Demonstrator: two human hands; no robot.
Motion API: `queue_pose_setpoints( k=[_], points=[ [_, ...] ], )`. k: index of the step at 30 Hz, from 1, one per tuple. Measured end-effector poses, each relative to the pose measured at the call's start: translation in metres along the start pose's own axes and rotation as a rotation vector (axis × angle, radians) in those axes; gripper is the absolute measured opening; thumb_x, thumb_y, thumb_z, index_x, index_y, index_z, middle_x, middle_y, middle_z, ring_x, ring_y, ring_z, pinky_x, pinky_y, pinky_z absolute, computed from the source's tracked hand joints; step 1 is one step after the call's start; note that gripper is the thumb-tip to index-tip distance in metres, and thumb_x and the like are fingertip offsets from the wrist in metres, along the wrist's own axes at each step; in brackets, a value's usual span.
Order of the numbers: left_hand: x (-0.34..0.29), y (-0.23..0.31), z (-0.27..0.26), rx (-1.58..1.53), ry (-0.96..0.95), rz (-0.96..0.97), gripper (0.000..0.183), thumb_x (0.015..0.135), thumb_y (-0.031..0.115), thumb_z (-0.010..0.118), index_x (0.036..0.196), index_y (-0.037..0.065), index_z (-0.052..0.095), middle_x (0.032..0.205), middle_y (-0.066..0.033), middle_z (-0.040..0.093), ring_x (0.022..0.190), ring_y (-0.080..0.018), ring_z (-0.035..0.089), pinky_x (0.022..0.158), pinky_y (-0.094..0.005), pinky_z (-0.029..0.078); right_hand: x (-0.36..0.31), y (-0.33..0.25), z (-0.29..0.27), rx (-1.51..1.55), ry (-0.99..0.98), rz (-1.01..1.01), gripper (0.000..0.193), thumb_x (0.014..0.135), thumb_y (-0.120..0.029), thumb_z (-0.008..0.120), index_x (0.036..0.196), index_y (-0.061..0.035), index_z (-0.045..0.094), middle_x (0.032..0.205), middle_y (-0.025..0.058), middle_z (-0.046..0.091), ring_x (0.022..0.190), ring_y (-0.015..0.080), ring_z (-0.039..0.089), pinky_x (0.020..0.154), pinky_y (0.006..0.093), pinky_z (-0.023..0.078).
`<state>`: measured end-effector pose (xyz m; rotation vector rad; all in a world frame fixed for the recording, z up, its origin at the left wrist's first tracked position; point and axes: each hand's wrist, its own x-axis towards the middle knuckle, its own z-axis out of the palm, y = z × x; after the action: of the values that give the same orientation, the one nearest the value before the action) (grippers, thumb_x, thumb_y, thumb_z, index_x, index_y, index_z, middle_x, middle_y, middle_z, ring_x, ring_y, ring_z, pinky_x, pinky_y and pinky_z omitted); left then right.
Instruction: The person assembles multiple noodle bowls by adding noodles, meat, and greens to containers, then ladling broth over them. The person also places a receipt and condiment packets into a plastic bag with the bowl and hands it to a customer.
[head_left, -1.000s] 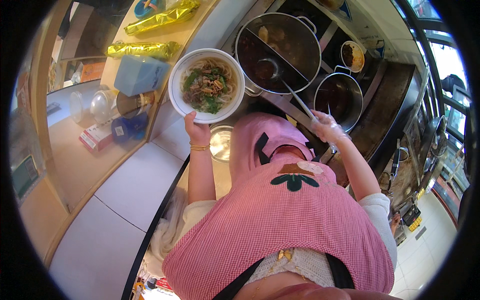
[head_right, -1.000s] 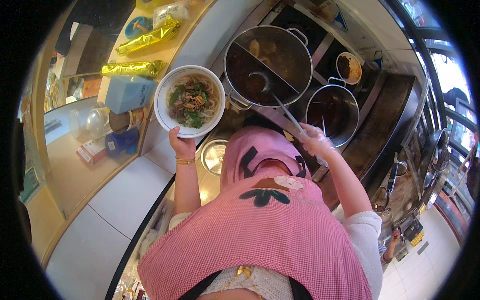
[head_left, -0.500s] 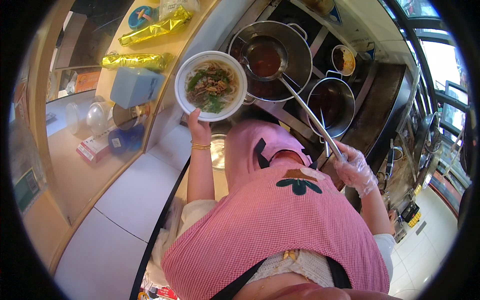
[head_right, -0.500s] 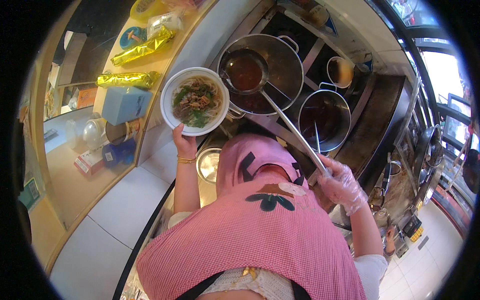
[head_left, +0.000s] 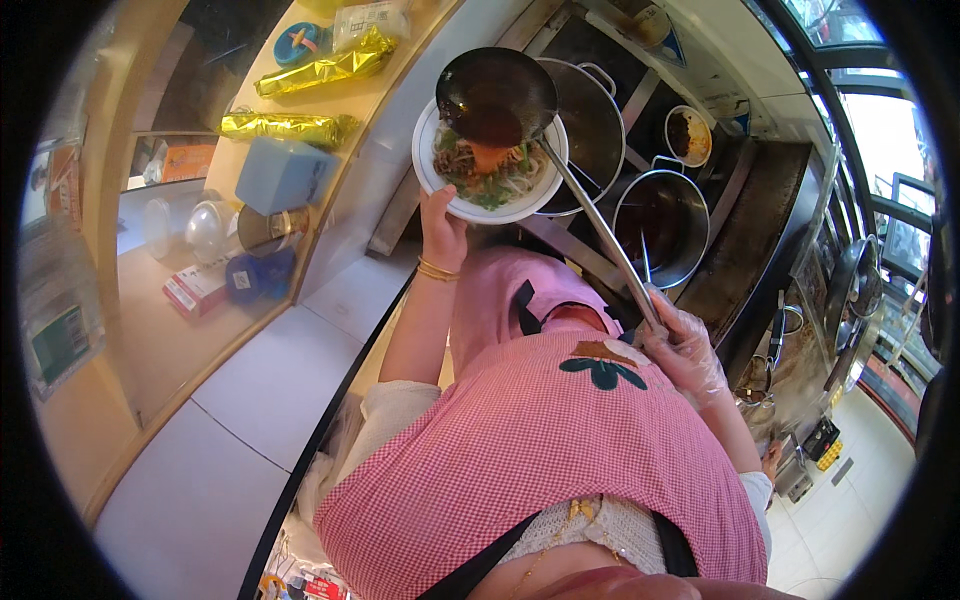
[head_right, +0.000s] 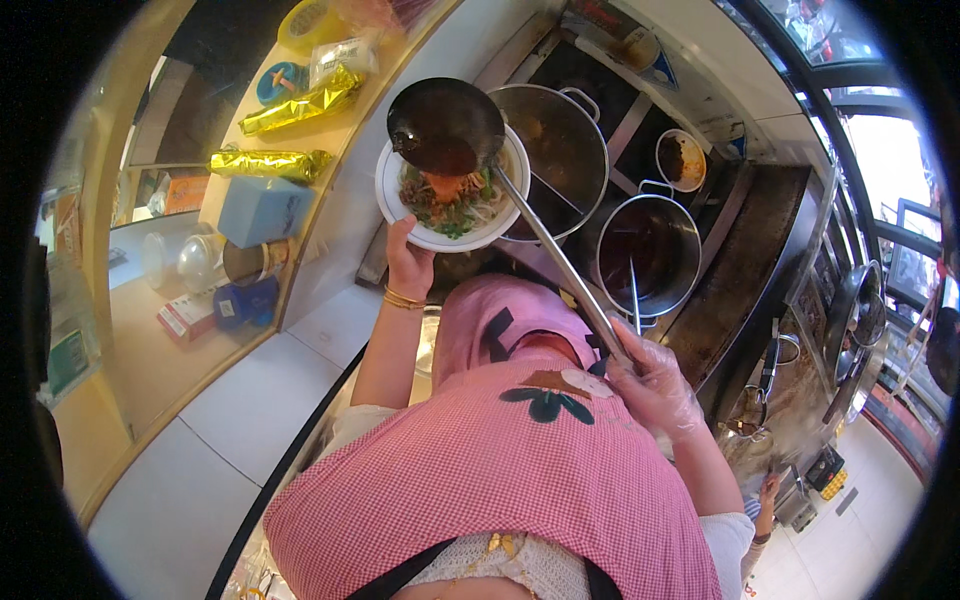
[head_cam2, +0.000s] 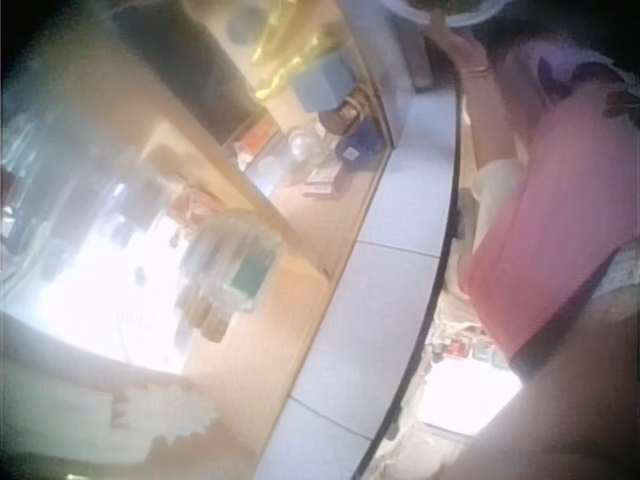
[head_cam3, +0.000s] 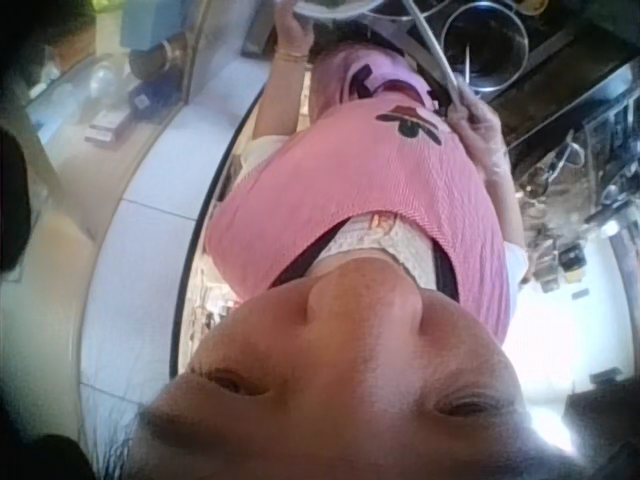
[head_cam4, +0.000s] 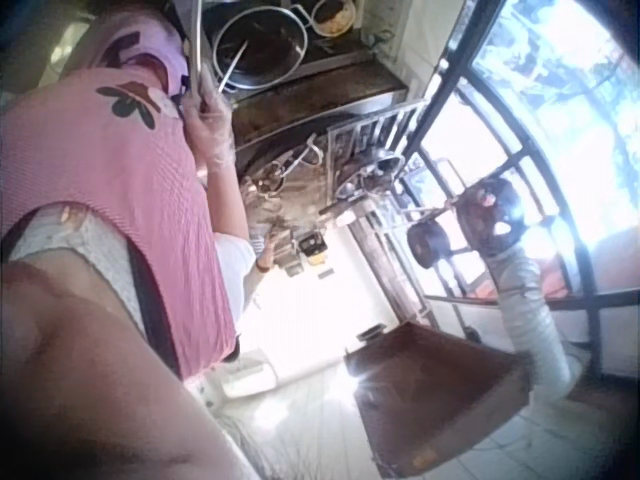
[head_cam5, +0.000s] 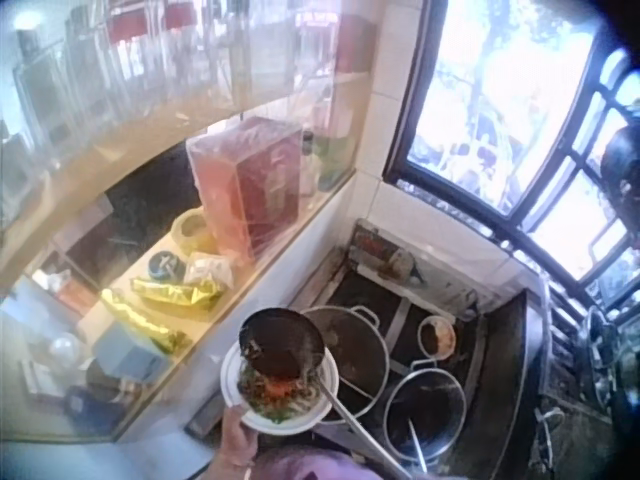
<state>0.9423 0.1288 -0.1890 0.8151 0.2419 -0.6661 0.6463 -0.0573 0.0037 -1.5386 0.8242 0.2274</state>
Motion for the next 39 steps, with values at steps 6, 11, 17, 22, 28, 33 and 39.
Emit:
queue_pose_setpoints(
  k=[6,11,17,22,28,33,39],
  points=[
    [-0.009,0.002,0.007,0.001,0.023,-0.016,0.054,0.087,0.015,0.060,0.139,0.005,0.045,0.130,-0.0089,0.056,0.120,-0.0232,0.056,0.100,-0.0371,0.048,0.003,-0.004,-0.002,-0.030,-0.018,-0.071,0.059,0.092,-0.001,0.062,0.148,-0.0134,0.047,0.089,-0.0018,0.056,0.079,0.0072,0.053,0.075,0.0242,0.047],
    [-0.013,-0.001,-0.007,-0.024,0.034,-0.025,0.034,0.088,0.018,0.061,0.119,0.007,0.055,0.110,-0.0056,0.062,0.105,-0.0214,0.061,0.089,-0.0396,0.052,0.005,-0.018,0.000,0.092,0.003,0.033,0.053,0.092,0.000,0.062,0.143,-0.0102,0.053,0.088,-0.0041,0.056,0.076,0.0064,0.052,0.070,0.0236,0.046],
    [-0.021,-0.010,-0.061,-0.087,0.128,0.020,0.033,0.085,0.019,0.061,0.115,0.007,0.055,0.104,-0.0055,0.061,0.100,-0.0214,0.061,0.087,-0.0392,0.051,-0.005,-0.036,-0.011,0.289,0.011,0.245,0.053,0.086,-0.002,0.066,0.138,-0.0069,0.058,0.081,-0.0044,0.053,0.064,0.0048,0.048,0.059,0.0200,0.042],
    [-0.044,0.000,-0.099,-0.052,0.268,0.070,0.016,0.084,0.016,0.062,0.096,0.007,0.057,0.098,-0.0044,0.058,0.100,-0.0211,0.058,0.092,-0.0399,0.046,0.008,0.018,-0.012,0.156,0.103,0.246,0.051,0.092,-0.005,0.062,0.142,-0.0069,0.053,0.081,-0.0037,0.051,0.059,0.0033,0.046,0.052,0.0178,0.036],
    [-0.062,0.022,-0.105,-0.001,0.309,0.045,0.053,0.085,0.018,0.057,0.133,0.000,0.047,0.128,-0.0106,0.056,0.118,-0.0271,0.055,0.102,-0.0433,0.043,0.058,0.129,0.000,-0.771,0.115,-0.120,0.058,0.094,-0.005,0.059,0.149,-0.0073,0.040,0.104,0.0221,0.062,0.099,0.0371,0.061,0.090,0.0395,0.050],
    [-0.063,0.026,-0.092,0.018,0.239,0.089,0.056,0.083,0.022,0.057,0.135,0.001,0.047,0.131,-0.0118,0.057,0.121,-0.0280,0.055,0.105,-0.0428,0.043,0.075,0.161,0.005,-0.507,0.070,0.007,0.060,0.092,-0.003,0.060,0.149,-0.0098,0.041,0.105,0.0240,0.062,0.097,0.0411,0.060,0.089,0.0396,0.050],
    [-0.058,0.024,-0.079,0.050,0.207,0.088,0.058,0.082,0.023,0.057,0.136,0.002,0.048,0.131,-0.0113,0.057,0.122,-0.0276,0.055,0.105,-0.0425,0.044,0.073,0.152,-0.008,-0.028,0.166,0.229,0.054,0.094,-0.010,0.060,0.147,-0.0116,0.047,0.102,0.0097,0.066,0.090,0.0187,0.063,0.083,0.0307,0.051]
  ],
)
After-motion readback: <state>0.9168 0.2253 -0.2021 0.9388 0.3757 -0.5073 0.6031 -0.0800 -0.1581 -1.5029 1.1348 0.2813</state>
